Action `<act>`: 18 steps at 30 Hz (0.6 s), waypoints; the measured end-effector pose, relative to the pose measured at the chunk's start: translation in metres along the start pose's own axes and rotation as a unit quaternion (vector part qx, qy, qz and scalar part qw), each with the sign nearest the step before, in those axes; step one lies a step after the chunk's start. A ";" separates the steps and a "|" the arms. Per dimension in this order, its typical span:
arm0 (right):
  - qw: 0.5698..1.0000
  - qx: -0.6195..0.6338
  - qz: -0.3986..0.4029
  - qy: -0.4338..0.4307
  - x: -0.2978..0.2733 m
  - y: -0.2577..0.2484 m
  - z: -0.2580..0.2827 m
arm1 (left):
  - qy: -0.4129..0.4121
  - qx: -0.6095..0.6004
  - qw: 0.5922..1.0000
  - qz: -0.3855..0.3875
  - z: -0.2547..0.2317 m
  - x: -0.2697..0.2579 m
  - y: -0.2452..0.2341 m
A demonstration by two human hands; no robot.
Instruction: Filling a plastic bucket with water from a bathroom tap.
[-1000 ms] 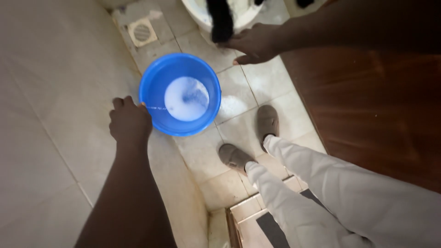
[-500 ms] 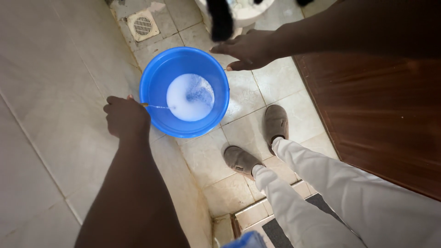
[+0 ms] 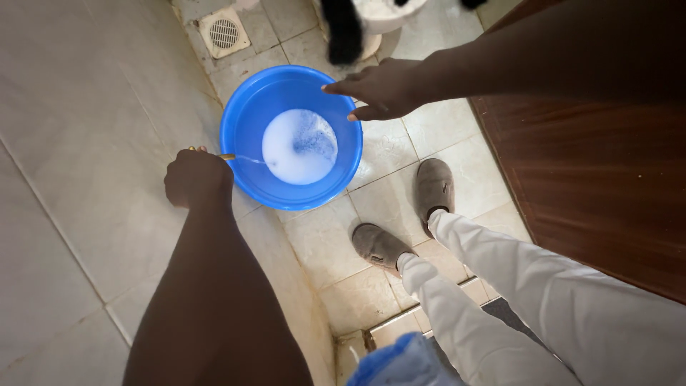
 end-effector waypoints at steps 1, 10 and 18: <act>1.000 0.005 0.014 0.012 -0.001 0.002 0.001 | -0.005 0.002 1.000 0.006 0.000 -0.001 0.001; 0.999 -0.008 0.035 0.026 -0.005 0.010 0.005 | 0.013 -0.014 1.000 -0.008 0.002 0.002 0.003; 0.998 0.010 0.051 0.044 -0.013 0.013 0.007 | 0.010 0.000 1.000 -0.010 0.003 -0.002 -0.001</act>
Point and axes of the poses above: each hand's wrist, its own x-axis towards the middle knuckle, its own y-axis out of the palm, z = x × y, the point moved 8 cm from there along x, towards the middle knuckle, and after that the axes turned 14 degrees about -y, right-handed, at the moved point
